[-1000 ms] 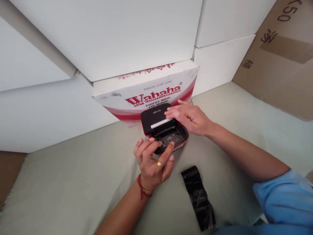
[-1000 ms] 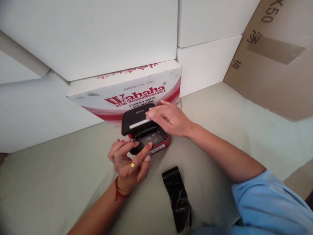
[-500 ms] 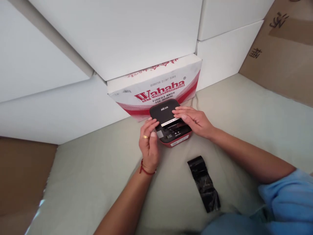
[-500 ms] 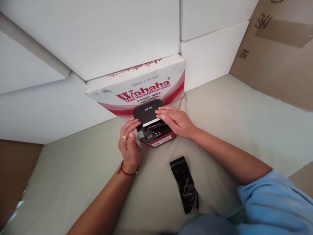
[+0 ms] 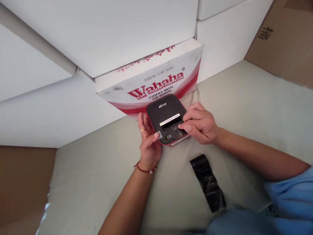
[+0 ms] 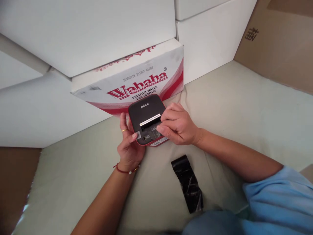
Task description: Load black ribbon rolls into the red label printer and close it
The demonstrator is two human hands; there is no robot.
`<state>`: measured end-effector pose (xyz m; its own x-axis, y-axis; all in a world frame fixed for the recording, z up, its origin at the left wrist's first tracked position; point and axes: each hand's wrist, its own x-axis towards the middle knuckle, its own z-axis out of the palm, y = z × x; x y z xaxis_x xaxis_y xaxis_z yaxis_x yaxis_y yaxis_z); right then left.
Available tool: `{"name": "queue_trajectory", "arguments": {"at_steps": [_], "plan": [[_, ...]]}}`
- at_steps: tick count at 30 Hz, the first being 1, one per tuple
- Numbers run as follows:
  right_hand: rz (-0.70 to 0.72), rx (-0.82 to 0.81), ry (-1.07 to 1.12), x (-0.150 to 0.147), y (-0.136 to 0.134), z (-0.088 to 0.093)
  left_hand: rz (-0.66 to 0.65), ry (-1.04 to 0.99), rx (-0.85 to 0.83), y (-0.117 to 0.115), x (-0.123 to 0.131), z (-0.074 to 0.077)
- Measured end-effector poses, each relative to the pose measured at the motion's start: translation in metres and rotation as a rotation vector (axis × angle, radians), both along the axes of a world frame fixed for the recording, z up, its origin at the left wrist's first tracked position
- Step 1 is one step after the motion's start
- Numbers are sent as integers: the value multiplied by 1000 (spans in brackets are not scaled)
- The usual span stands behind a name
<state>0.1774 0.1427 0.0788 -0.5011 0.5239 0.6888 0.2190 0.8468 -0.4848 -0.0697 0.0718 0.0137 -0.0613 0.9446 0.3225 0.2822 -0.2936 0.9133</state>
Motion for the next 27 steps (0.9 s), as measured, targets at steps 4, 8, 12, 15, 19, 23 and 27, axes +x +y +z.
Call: {"name": "queue_trajectory", "arguments": {"at_steps": [4,8,12,15,19,23,27], "plan": [[-5,64,-69,4,-1,3,5,1,36,0,2,0],[61,69,-78,7,1,19,4,-211,37,1,10,-1],[46,-149,-212,-1,17,51,6,-498,35,3,20,-6],[-54,-264,-575,-22,35,77,21,-551,51,7,22,-11],[-191,-245,-1039,-63,45,96,25,-545,66,10,20,-17],[-197,-212,-1257,-93,43,96,33,-489,89,12,20,-20],[-188,-206,-1309,-100,41,94,34,-436,114,14,22,-22]]}}
